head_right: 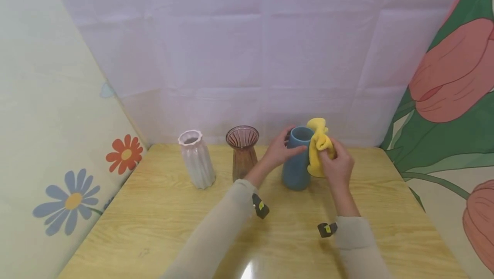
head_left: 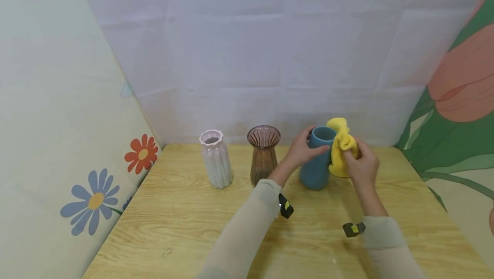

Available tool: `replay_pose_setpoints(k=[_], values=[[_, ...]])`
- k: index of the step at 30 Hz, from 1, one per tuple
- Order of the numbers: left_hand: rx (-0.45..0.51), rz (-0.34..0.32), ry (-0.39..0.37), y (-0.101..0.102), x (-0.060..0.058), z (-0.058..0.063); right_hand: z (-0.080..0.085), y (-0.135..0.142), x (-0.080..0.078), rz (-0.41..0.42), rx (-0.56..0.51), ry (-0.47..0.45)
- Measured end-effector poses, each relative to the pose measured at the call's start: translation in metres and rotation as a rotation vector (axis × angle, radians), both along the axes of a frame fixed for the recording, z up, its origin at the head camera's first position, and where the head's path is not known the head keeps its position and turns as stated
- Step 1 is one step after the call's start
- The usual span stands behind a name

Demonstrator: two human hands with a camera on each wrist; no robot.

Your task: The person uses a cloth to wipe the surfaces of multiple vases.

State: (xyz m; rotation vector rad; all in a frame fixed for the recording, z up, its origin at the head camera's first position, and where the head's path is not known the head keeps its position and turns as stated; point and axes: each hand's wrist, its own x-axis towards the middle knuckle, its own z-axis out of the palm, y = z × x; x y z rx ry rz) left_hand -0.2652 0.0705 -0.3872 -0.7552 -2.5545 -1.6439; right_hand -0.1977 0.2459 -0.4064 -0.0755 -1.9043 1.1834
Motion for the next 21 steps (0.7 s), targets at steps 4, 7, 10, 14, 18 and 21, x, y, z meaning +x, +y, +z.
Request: replay_pose_setpoints(k=[4, 7, 10, 14, 18, 21], values=[[0.001, 0.0, -0.007, -0.002, 0.0, 0.0, -0.001, -0.002, -0.001, 0.023, -0.015, -0.026], [0.002, 0.008, -0.024, -0.004, 0.002, 0.0, -0.001, -0.004, 0.0, 0.038, -0.021, -0.036], [-0.002, 0.019, -0.038, -0.007, 0.004, 0.0, -0.001, -0.005, 0.001, 0.053, -0.018, -0.028], [-0.008, 0.027, -0.043, -0.011, 0.006, 0.0, -0.001, -0.008, 0.003, 0.072, -0.015, -0.003], [-0.013, 0.031, -0.045, -0.016, 0.008, 0.0, -0.001, -0.011, 0.005, 0.094, -0.016, -0.008], [-0.028, 0.035, -0.039, -0.02, 0.01, 0.001, -0.001, -0.013, 0.005, 0.101, -0.013, -0.02]])
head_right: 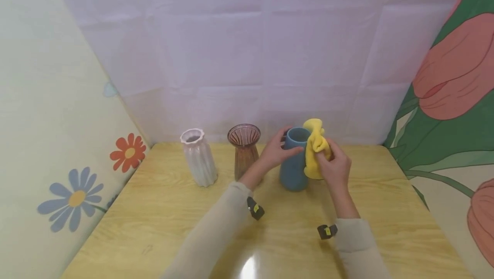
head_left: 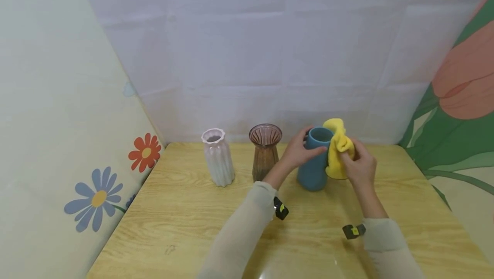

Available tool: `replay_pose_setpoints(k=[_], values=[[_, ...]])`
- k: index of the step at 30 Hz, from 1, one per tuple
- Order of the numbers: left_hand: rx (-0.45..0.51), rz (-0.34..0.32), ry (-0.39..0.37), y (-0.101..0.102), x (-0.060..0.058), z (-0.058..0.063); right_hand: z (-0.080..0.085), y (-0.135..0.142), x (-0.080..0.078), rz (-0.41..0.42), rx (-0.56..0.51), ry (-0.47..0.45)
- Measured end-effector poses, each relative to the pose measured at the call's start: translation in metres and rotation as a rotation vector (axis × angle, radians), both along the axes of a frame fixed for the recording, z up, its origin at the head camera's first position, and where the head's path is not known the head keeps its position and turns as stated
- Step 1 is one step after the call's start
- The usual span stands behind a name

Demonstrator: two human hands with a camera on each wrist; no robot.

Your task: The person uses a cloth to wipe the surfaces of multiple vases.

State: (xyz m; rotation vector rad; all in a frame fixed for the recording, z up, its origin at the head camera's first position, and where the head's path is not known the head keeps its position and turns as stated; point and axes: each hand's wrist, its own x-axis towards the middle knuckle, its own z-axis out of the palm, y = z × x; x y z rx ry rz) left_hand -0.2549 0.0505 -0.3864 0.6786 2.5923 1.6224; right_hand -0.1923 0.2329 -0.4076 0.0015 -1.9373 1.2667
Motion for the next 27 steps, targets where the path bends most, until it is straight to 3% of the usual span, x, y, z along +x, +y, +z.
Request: replay_pose_setpoints(k=[12, 23, 27], values=[[-0.016, -0.015, 0.06, -0.017, 0.009, -0.001, -0.002, -0.011, 0.006, 0.058, 0.022, -0.006], [-0.028, 0.02, 0.011, -0.039, 0.027, -0.003, -0.003, -0.026, 0.016, 0.136, 0.019, -0.01], [-0.028, 0.016, 0.045, -0.047, 0.033, -0.003, -0.003, -0.031, 0.02, 0.149, 0.034, -0.001]])
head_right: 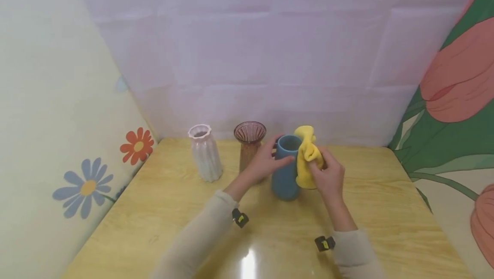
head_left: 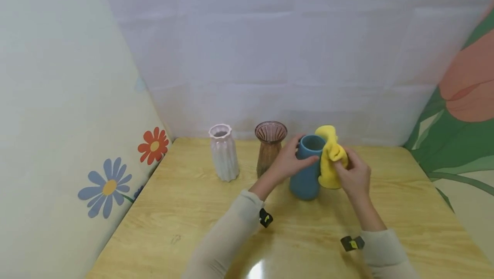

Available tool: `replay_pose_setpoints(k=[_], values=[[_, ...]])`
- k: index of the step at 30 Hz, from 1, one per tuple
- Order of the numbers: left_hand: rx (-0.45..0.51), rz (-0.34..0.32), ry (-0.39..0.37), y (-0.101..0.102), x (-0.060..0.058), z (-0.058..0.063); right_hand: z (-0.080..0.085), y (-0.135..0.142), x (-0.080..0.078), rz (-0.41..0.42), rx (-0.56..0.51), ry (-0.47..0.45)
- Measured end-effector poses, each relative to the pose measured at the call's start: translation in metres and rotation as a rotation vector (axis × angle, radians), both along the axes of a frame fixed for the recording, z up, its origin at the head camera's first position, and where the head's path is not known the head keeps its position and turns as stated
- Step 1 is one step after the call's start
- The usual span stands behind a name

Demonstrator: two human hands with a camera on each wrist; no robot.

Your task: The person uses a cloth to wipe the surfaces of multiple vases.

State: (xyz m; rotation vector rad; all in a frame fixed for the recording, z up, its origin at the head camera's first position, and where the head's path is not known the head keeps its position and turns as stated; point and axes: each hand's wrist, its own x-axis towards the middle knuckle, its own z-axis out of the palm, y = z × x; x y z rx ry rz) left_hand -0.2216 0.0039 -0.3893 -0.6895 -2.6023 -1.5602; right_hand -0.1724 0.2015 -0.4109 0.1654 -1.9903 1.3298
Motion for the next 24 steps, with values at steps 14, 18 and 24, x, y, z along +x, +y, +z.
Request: replay_pose_setpoints(k=[14, 18, 24], values=[[0.028, 0.007, 0.049, -0.024, 0.016, 0.002, 0.005, -0.019, 0.011, 0.067, -0.014, -0.004], [0.035, 0.009, 0.047, -0.032, 0.022, 0.0, 0.004, -0.025, 0.016, 0.099, -0.018, -0.003], [0.021, 0.028, 0.055, -0.045, 0.031, 0.003, 0.004, -0.035, 0.019, 0.137, -0.034, 0.018]])
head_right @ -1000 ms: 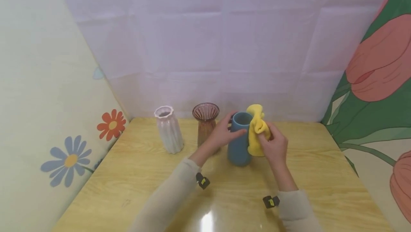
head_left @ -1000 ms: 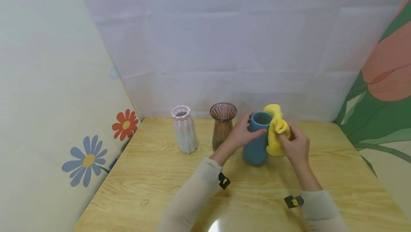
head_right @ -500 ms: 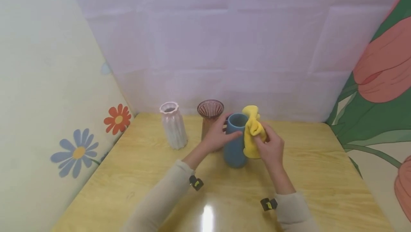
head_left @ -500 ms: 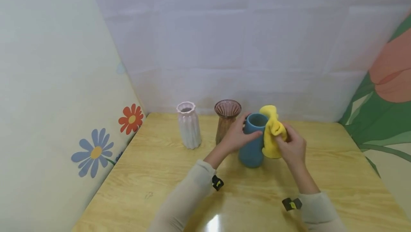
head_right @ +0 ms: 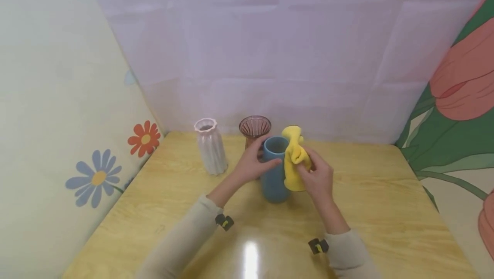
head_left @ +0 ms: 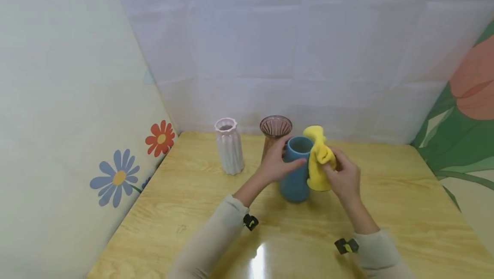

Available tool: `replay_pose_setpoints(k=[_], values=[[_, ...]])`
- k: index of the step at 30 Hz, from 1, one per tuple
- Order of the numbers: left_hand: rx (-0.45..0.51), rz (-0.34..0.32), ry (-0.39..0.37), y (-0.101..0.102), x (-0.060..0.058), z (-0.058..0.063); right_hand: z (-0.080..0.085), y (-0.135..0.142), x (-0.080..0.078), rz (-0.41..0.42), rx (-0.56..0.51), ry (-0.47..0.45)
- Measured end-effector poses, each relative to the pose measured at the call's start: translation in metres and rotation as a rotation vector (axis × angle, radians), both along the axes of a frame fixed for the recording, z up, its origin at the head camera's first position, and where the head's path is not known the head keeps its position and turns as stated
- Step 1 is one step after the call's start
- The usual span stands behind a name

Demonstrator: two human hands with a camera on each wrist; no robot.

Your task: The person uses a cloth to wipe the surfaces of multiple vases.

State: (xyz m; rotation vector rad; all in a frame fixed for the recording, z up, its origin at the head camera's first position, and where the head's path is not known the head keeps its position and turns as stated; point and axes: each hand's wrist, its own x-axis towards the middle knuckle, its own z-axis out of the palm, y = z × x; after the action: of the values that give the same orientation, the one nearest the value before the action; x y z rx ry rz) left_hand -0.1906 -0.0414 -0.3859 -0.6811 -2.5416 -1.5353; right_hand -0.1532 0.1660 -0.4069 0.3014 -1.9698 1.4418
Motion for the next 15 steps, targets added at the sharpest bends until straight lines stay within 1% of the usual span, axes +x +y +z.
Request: replay_pose_setpoints(k=[7, 11, 15], values=[[0.001, 0.001, -0.009, -0.011, 0.007, 0.005, 0.001, -0.009, 0.004, 0.007, -0.001, 0.018], [0.008, -0.003, -0.008, -0.017, 0.012, 0.003, 0.002, -0.015, 0.009, 0.041, -0.001, 0.043], [0.005, 0.011, -0.014, -0.026, 0.019, -0.001, -0.001, -0.021, 0.014, 0.071, 0.025, 0.061]])
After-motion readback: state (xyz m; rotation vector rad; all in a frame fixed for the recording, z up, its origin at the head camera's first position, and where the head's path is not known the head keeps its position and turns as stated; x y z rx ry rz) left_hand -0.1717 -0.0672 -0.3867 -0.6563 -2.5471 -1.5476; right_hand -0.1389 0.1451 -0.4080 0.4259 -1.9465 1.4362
